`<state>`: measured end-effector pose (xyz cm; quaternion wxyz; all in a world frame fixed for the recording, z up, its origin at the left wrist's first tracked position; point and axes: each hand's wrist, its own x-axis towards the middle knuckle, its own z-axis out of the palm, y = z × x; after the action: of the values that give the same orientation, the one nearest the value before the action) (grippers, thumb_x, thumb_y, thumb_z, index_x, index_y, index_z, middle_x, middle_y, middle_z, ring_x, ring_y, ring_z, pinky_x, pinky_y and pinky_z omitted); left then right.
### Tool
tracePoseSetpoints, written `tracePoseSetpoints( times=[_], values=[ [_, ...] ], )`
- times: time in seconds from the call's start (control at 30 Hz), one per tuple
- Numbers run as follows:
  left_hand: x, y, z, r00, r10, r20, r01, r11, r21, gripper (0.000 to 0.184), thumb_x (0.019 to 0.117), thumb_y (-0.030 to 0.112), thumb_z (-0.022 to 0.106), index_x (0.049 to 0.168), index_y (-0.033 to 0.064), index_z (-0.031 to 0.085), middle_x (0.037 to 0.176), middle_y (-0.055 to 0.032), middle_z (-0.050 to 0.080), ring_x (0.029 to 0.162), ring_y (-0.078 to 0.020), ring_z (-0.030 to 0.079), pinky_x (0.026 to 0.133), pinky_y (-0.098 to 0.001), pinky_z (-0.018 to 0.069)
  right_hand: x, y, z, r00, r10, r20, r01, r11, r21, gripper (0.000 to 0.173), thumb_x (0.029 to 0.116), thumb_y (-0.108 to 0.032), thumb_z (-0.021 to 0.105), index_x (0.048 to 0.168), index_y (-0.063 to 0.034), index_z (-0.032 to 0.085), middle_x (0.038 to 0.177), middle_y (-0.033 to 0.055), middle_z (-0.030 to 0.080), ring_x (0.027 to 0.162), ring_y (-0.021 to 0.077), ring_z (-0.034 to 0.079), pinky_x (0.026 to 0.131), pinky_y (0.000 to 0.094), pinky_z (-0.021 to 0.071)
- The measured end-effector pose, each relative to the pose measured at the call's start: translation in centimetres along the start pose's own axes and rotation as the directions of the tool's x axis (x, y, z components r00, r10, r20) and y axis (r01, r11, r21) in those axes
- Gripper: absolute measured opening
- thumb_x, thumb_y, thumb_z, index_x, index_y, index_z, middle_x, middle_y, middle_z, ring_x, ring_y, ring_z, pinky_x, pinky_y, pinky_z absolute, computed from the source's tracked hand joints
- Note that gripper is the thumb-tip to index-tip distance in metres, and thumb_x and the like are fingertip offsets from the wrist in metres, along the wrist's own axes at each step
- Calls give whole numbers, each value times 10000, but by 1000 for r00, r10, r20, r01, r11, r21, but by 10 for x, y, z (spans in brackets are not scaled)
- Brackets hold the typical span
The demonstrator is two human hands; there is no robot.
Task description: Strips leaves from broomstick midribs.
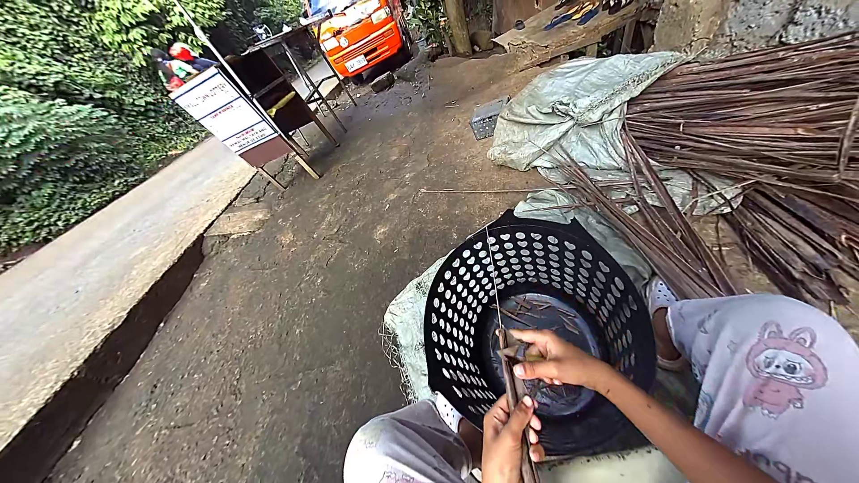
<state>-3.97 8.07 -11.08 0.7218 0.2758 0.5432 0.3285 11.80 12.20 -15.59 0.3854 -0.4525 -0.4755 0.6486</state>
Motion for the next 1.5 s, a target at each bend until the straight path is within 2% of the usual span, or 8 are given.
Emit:
tracePoseSetpoints(
  times=[0.13, 0.37, 0.57, 0.77, 0.93, 1.13, 1.37, 1.5],
  values=[
    [-6, -1, -4, 999, -14, 32, 14, 1000, 14, 312, 1031, -94, 332, 851, 52, 542, 556, 86, 554, 418, 61, 487, 434, -83, 422, 6, -5, -16, 930, -45, -364, 80, 993, 82, 412, 1026, -22, 494, 1415, 110, 457, 701, -67, 512, 506, -49, 381, 496, 138, 347],
    [-1, 0, -2, 999, -1, 33, 2, 1000, -6, 301, 1029, -96, 323, 872, 36, 543, 563, 81, 560, 420, 59, 497, 431, -83, 430, -7, 0, -7, 995, -48, 84, 52, 997, -51, 870, 805, -150, 781, 1491, 133, 328, 663, -84, 525, 555, -50, 425, 574, 149, 385],
    [-2, -1, 6, 997, 58, -47, -52, 992, 114, 232, 1026, -101, 395, 876, 20, 525, 579, 63, 558, 419, 47, 489, 444, -97, 443, -7, -10, 15, 984, -81, -159, 47, 978, -203, 198, 919, -88, 668, 810, 64, 602, 650, -25, 446, 589, 16, 398, 581, 216, 346],
    [-7, 0, 1, 999, 54, 11, -55, 989, 135, 246, 1015, -113, 381, 888, 26, 540, 579, 76, 571, 431, 60, 498, 451, -91, 441, 1, -21, -12, 931, 12, -364, -148, 925, -350, 234, 1036, -48, 529, 1017, 160, 634, 882, 206, 655, 771, 205, 557, 760, 375, 448],
    [-5, 1, 0, 999, 42, -20, -38, 988, 151, 160, 1052, -73, 359, 1003, 0, 493, 589, 63, 545, 430, 48, 494, 449, -94, 442, -1, -24, -26, 916, 276, -292, -397, 734, -552, 504, 1051, -268, 586, 1418, 71, 515, 1349, 321, 578, 1254, 466, 558, 1051, 603, 391],
    [-4, -1, 3, 998, 61, -31, -57, 990, 126, 414, 1124, 98, 165, 1033, -42, 544, 571, 73, 537, 466, 35, 534, 490, -113, 474, -7, -5, -11, 995, -87, -53, 57, 907, -417, 277, 975, -115, 643, 828, 104, 561, 674, 57, 435, 636, 105, 398, 626, 284, 349],
    [-4, -2, 9, 993, 96, -71, -88, 989, 117, 380, 1106, 35, 242, 879, 35, 546, 547, 91, 514, 453, 41, 508, 487, -105, 453, -11, -14, 7, 976, -76, 204, 195, 718, -668, 195, 906, -9, 654, 810, 161, 653, 738, 307, 625, 746, 454, 627, 729, 570, 458],
    [-1, -5, 9, 989, 114, -96, -105, 990, 95, 352, 1094, 4, 264, 845, 55, 508, 526, 98, 493, 432, 50, 489, 461, -97, 431, -8, -12, 19, 997, -70, 44, 80, 697, -713, 181, 912, -12, 638, 863, 156, 683, 816, 332, 662, 844, 504, 657, 794, 604, 465]
  ],
)
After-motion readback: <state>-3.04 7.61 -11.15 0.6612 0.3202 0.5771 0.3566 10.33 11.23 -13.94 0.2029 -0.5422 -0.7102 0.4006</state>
